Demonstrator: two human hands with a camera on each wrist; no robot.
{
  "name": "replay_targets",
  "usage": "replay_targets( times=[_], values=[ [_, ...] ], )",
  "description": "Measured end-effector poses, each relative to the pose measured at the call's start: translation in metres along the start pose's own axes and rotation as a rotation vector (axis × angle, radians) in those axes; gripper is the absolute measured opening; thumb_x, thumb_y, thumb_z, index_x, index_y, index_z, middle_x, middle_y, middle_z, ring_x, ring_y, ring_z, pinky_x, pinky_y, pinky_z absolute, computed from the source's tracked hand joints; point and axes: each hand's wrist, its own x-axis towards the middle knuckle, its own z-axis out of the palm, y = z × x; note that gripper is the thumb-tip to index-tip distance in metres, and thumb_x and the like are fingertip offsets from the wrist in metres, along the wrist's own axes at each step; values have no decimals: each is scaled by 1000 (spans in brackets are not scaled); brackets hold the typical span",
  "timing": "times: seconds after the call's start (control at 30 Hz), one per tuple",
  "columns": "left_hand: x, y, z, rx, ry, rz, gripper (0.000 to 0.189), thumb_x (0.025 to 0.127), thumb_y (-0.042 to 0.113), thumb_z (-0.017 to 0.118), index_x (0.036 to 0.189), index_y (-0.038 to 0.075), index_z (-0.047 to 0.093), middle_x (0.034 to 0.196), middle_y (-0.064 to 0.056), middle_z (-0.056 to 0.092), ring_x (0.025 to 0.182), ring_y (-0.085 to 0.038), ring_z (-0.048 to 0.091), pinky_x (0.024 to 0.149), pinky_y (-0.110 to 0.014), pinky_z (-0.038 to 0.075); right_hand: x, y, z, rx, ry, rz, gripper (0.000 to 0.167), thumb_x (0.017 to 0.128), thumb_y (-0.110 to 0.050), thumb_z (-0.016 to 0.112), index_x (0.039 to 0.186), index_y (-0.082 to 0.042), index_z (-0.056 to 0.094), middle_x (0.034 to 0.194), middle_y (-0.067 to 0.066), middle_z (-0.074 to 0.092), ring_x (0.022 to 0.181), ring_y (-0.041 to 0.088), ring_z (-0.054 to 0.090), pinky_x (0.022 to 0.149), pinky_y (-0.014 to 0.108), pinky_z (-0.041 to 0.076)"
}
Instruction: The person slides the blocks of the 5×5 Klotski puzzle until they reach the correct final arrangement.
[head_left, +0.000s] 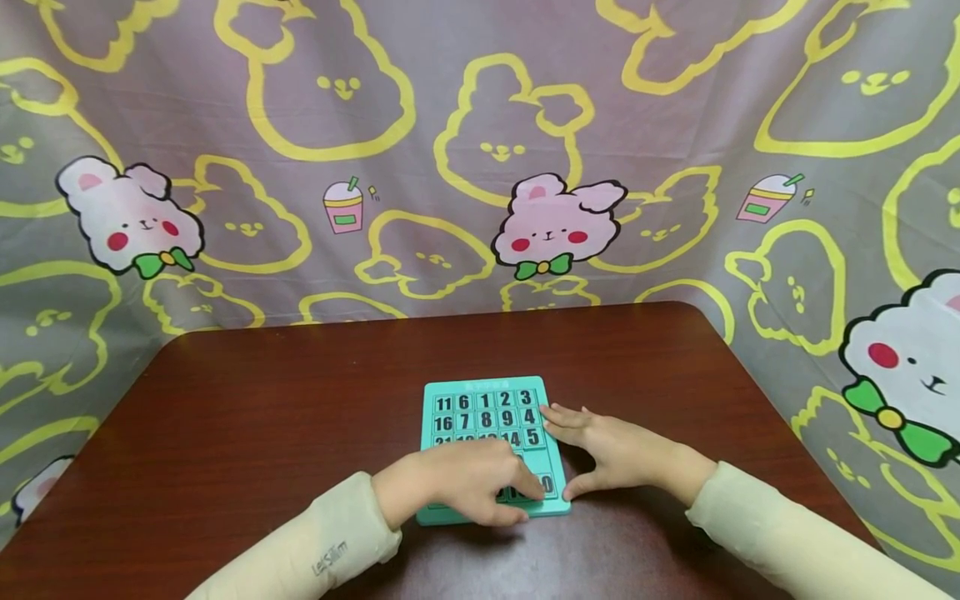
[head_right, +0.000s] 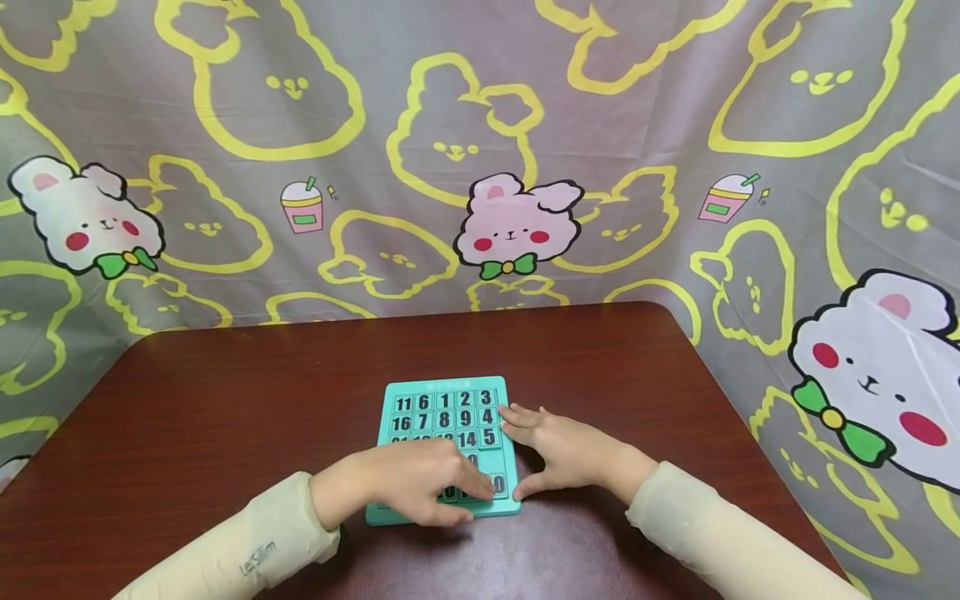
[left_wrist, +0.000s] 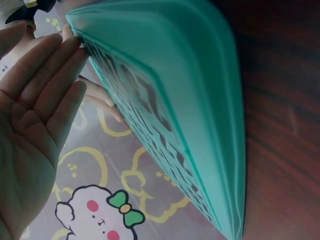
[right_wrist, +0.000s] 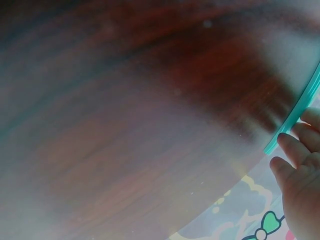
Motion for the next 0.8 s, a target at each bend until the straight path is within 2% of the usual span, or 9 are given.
replay_targets(
  times=[0.2, 0.43, 0.8],
  values=[
    [-1, -4, -2, -22, 3, -32, 31, 95, 25, 62, 123, 14, 72, 121, 7, 71, 96, 10, 63, 90, -7, 47, 0, 0, 0, -5, -1, 5, 98, 80, -66, 66, 149, -1, 42, 162, 15, 29, 148, 36, 31, 114, 60, 32],
    [-1, -8, -5, -49, -19, -74, 33, 97, 26, 62, 126, 13, 70, 124, 6, 70, 113, 3, 63, 97, -12, 47, 0, 0, 1, 1, -6, 12, 99, 80, -67, 65, 150, -2, 41, 163, 14, 29, 149, 35, 30, 114, 60, 32],
    [-1, -17, -5, -70, 15, -108, 34, 97, 27, 63, 128, 15, 69, 127, 6, 69, 118, 2, 60, 98, -16, 48, -1, -2, -1, 6, -5, 17, 97, 80, -66, 66, 150, -2, 42, 162, 14, 29, 149, 34, 31, 113, 60, 32]
  ],
)
